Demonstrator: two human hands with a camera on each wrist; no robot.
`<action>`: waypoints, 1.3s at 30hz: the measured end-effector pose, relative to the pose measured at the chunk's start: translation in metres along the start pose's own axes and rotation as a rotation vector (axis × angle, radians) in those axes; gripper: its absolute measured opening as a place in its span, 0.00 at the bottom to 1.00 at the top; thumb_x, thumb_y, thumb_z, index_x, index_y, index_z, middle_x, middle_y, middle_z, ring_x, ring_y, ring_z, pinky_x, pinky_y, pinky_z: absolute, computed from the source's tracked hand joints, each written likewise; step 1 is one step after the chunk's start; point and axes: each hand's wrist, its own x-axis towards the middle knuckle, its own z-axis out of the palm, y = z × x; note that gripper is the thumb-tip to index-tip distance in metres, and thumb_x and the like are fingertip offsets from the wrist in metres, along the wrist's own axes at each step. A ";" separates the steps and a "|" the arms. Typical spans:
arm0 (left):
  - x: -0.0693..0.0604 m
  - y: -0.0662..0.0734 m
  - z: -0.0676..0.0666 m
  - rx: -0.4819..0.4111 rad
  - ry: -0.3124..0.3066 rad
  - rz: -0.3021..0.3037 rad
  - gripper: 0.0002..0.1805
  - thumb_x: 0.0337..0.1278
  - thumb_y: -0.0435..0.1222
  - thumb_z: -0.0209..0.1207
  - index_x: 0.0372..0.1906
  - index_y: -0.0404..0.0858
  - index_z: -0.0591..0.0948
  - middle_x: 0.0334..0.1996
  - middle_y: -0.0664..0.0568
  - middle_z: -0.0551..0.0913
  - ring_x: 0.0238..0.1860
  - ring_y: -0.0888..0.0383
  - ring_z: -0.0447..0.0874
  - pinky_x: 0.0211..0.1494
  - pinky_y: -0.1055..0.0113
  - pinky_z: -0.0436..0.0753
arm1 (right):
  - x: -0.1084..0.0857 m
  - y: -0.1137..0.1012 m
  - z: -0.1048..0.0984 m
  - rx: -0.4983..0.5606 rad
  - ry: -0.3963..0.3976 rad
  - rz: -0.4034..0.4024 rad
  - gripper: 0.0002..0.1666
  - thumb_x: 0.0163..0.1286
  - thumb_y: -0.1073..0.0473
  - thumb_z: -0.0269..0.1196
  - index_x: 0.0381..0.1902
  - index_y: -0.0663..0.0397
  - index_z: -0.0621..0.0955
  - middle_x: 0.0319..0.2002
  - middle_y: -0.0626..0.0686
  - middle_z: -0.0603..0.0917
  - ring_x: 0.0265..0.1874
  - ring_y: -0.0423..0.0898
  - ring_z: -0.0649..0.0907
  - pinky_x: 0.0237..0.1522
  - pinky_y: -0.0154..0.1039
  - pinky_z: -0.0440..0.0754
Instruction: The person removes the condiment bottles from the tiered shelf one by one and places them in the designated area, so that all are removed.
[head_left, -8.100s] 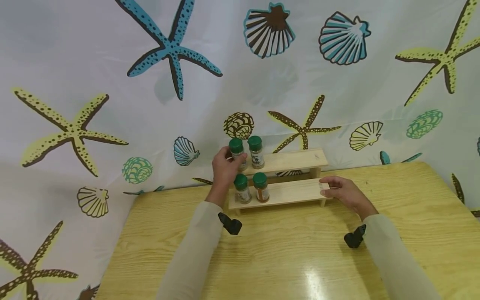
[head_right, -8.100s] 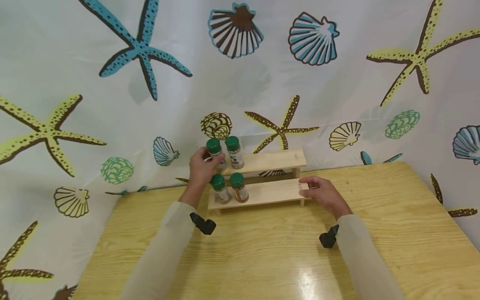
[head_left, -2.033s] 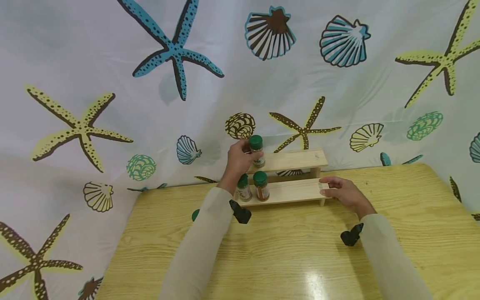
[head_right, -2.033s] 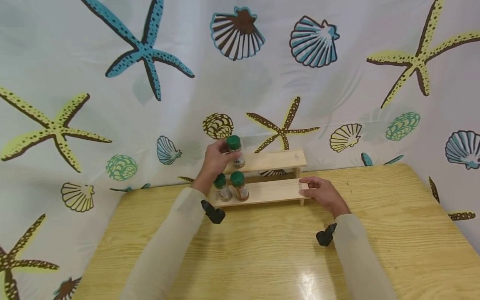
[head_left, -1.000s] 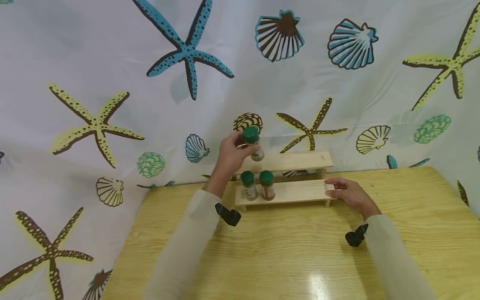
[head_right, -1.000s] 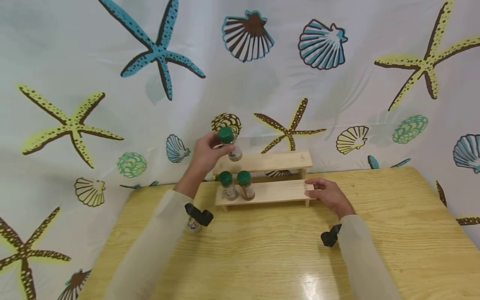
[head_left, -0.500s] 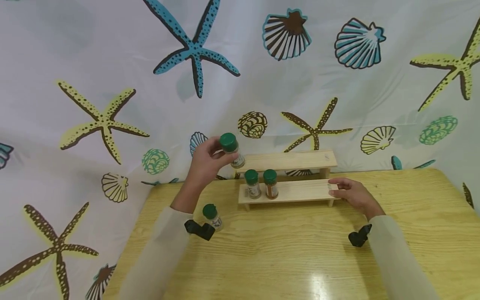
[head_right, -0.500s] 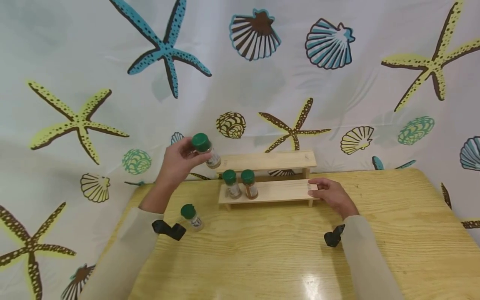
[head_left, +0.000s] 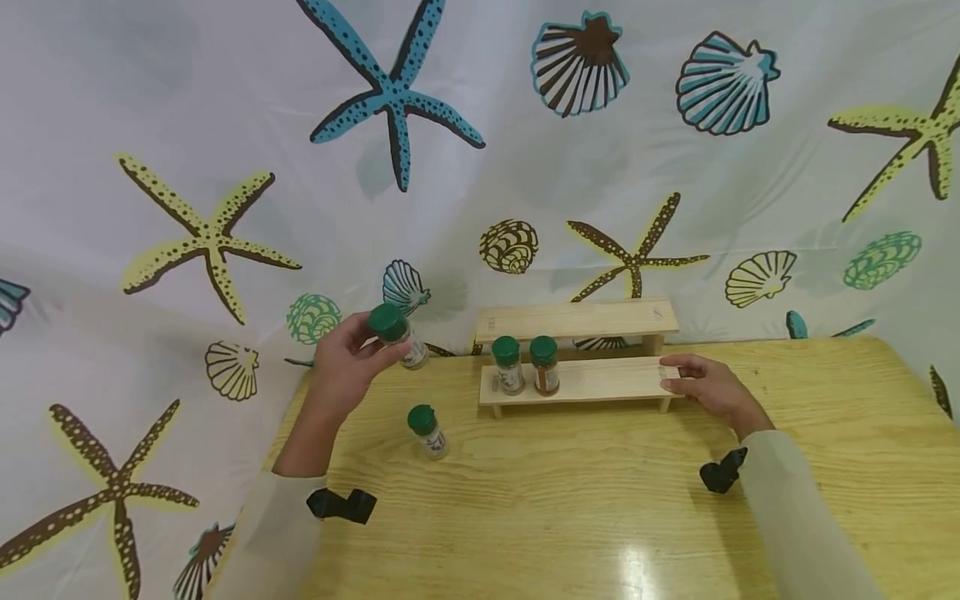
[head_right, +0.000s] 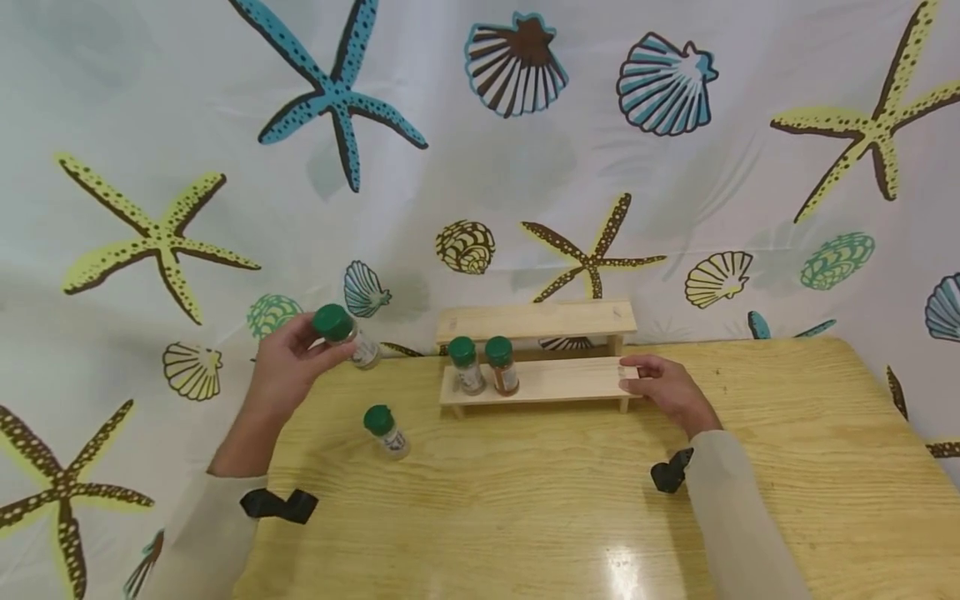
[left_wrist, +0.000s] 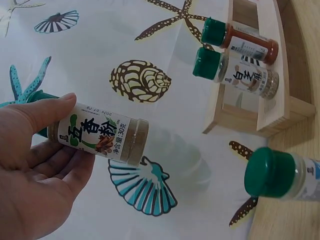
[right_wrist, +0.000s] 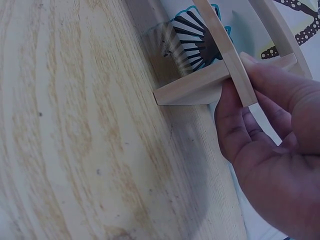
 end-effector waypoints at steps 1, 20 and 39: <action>-0.004 -0.003 -0.003 0.014 0.011 -0.009 0.26 0.55 0.40 0.66 0.58 0.35 0.74 0.49 0.54 0.79 0.53 0.68 0.78 0.55 0.80 0.78 | 0.000 0.000 0.000 0.000 0.000 0.000 0.36 0.67 0.51 0.61 0.68 0.61 0.65 0.69 0.66 0.59 0.66 0.60 0.62 0.56 0.48 0.74; -0.053 -0.088 -0.018 0.057 0.049 -0.219 0.29 0.55 0.42 0.66 0.59 0.34 0.72 0.52 0.49 0.78 0.45 0.80 0.75 0.49 0.83 0.78 | 0.000 0.001 0.000 0.010 0.007 -0.003 0.36 0.67 0.52 0.61 0.68 0.62 0.65 0.69 0.67 0.60 0.65 0.60 0.62 0.54 0.46 0.75; -0.075 -0.126 0.010 -0.027 0.042 -0.250 0.26 0.54 0.36 0.66 0.58 0.32 0.74 0.54 0.41 0.77 0.50 0.75 0.74 0.53 0.82 0.77 | 0.002 0.002 0.001 0.000 0.010 0.004 0.36 0.67 0.51 0.61 0.68 0.61 0.65 0.69 0.66 0.58 0.66 0.59 0.61 0.55 0.45 0.75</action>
